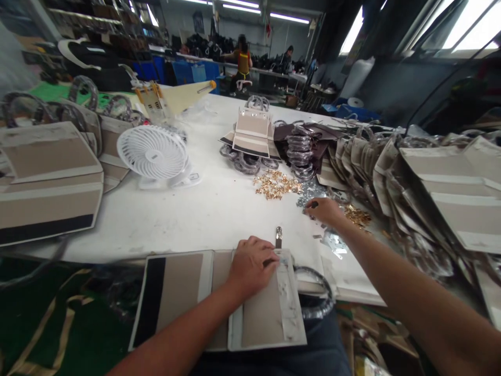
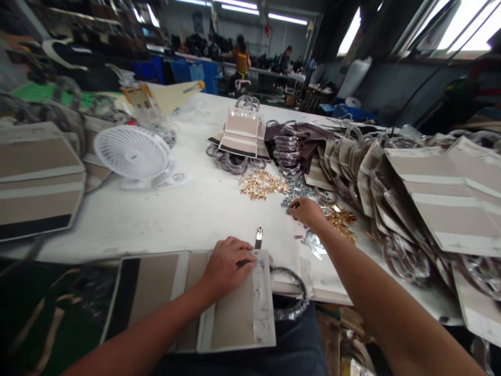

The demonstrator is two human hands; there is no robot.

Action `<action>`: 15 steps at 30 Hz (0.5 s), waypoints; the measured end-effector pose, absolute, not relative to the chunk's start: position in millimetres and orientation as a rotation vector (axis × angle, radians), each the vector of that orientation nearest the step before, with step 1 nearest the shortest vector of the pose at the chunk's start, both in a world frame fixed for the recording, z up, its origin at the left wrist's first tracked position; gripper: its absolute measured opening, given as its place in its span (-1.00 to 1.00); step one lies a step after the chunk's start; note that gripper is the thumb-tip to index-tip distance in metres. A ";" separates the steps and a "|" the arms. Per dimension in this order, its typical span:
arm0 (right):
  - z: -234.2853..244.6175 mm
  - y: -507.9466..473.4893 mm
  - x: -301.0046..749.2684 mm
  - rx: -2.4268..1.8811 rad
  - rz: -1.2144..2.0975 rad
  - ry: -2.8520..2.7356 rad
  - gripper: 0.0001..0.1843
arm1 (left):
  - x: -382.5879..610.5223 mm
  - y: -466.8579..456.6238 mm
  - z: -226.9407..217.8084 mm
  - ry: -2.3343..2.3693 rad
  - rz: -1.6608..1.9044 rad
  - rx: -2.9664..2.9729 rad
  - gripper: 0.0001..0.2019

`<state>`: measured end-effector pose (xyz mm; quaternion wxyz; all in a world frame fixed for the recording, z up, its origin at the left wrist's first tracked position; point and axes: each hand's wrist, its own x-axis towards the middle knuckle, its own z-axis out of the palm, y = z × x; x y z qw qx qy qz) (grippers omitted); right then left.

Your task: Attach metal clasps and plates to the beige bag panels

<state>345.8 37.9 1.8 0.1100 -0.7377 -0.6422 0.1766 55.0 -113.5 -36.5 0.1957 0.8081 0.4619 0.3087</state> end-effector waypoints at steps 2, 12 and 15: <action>13.2 25.0 342.6 -2.130 0.496 -1.884 -0.76 | 55.5 -114.6 -37.0 1.289 0.850 2.281 -0.91; 46.8 -139.7 269.4 -1.694 1.422 -2.116 -0.81 | 57.1 -118.7 -36.4 1.280 0.801 2.345 -0.95; 31.7 -151.5 259.7 -1.712 1.294 -2.134 -0.79 | 57.3 -119.0 -37.1 1.276 0.797 2.349 -0.95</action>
